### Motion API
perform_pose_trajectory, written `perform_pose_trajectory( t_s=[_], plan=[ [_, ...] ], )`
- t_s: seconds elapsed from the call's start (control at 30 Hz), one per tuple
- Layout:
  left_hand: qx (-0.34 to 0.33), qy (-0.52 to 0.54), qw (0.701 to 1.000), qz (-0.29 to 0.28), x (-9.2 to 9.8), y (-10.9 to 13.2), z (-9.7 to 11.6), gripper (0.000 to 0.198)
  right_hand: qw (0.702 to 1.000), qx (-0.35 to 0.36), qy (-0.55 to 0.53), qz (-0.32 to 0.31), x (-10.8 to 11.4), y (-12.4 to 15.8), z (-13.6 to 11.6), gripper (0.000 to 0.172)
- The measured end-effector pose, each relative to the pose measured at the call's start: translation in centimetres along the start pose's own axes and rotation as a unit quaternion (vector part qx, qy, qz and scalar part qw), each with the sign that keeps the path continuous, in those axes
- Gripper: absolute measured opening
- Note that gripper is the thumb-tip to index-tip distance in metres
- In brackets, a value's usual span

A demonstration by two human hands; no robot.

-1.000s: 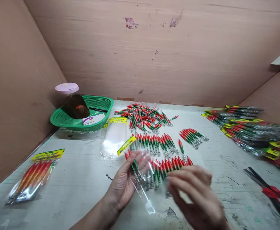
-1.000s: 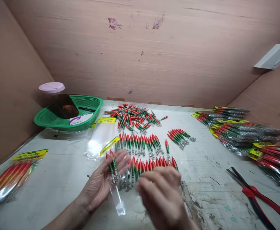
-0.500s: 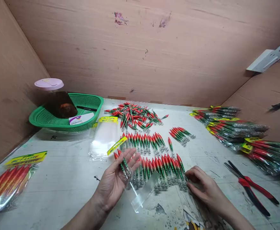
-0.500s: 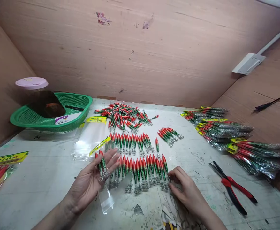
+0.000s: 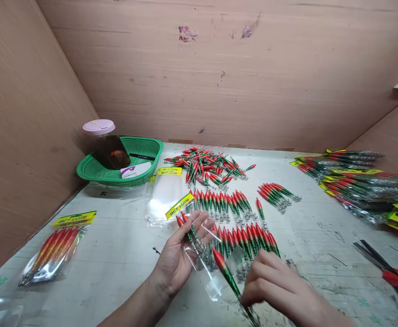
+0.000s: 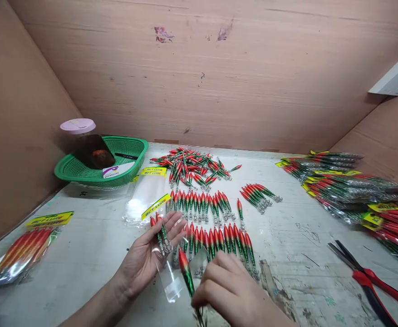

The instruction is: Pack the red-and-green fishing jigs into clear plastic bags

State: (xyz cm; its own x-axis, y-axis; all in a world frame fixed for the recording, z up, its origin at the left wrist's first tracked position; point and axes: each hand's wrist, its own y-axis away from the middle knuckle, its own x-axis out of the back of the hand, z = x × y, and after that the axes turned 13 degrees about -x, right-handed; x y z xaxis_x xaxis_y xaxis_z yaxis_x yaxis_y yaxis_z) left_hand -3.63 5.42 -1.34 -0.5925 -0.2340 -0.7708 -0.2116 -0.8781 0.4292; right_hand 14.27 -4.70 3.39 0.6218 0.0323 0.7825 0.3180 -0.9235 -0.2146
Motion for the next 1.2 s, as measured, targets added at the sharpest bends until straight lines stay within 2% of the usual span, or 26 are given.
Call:
perform_pose_trajectory(
  t_s=[0.1,0.23,0.3,0.43,0.57,0.7,0.77,0.8,0.9,0.97,1.1,1.2],
  plan=[
    [0.010,-0.010,1.000,0.010,0.0,0.3,-0.2,0.028,0.994,0.011,0.078,0.076,-1.8,-1.6,0.1,0.009],
    [0.013,-0.021,1.000,0.018,0.0,0.4,-0.4,0.027,0.977,0.011,0.121,0.175,-3.1,-2.7,0.7,0.015],
    [0.013,-0.024,1.000,0.013,0.0,0.4,-0.4,0.026,0.969,0.015,0.134,0.205,-3.5,-2.8,0.9,0.017],
    [0.017,-0.039,0.999,0.000,0.0,0.5,-0.4,0.024,0.957,0.019,0.161,0.242,-4.4,-3.0,0.9,0.022],
    [0.028,-0.044,0.999,-0.010,0.0,0.6,-0.5,0.024,0.954,0.039,0.167,0.245,-4.7,-3.2,0.3,0.026],
    [0.009,-0.042,0.999,0.014,0.0,0.5,-0.3,0.021,0.961,0.032,0.096,0.256,-2.6,-1.9,2.0,0.014],
    [-0.003,-0.044,0.999,0.015,0.0,0.4,-0.2,0.022,0.967,-0.018,0.094,0.236,-0.6,-0.4,4.2,0.015],
    [-0.005,-0.047,0.999,0.014,0.1,0.4,-0.2,0.022,0.973,-0.056,0.106,0.199,0.4,0.5,5.4,0.013],
    [-0.002,-0.059,0.998,0.018,0.1,0.3,-0.1,0.022,0.979,-0.167,0.114,0.026,2.5,3.2,8.6,0.006],
    [0.003,-0.066,0.998,0.021,0.0,0.3,-0.2,0.022,0.970,-0.217,0.105,-0.042,2.6,4.6,9.9,0.008],
    [0.010,-0.074,0.997,0.019,0.0,0.1,-0.3,0.021,0.961,-0.252,0.102,-0.054,1.3,5.7,10.8,0.010],
    [0.007,-0.076,0.997,0.023,0.0,0.1,-0.3,0.021,0.963,-0.249,0.087,-0.050,1.6,5.9,10.7,0.008]
  ],
)
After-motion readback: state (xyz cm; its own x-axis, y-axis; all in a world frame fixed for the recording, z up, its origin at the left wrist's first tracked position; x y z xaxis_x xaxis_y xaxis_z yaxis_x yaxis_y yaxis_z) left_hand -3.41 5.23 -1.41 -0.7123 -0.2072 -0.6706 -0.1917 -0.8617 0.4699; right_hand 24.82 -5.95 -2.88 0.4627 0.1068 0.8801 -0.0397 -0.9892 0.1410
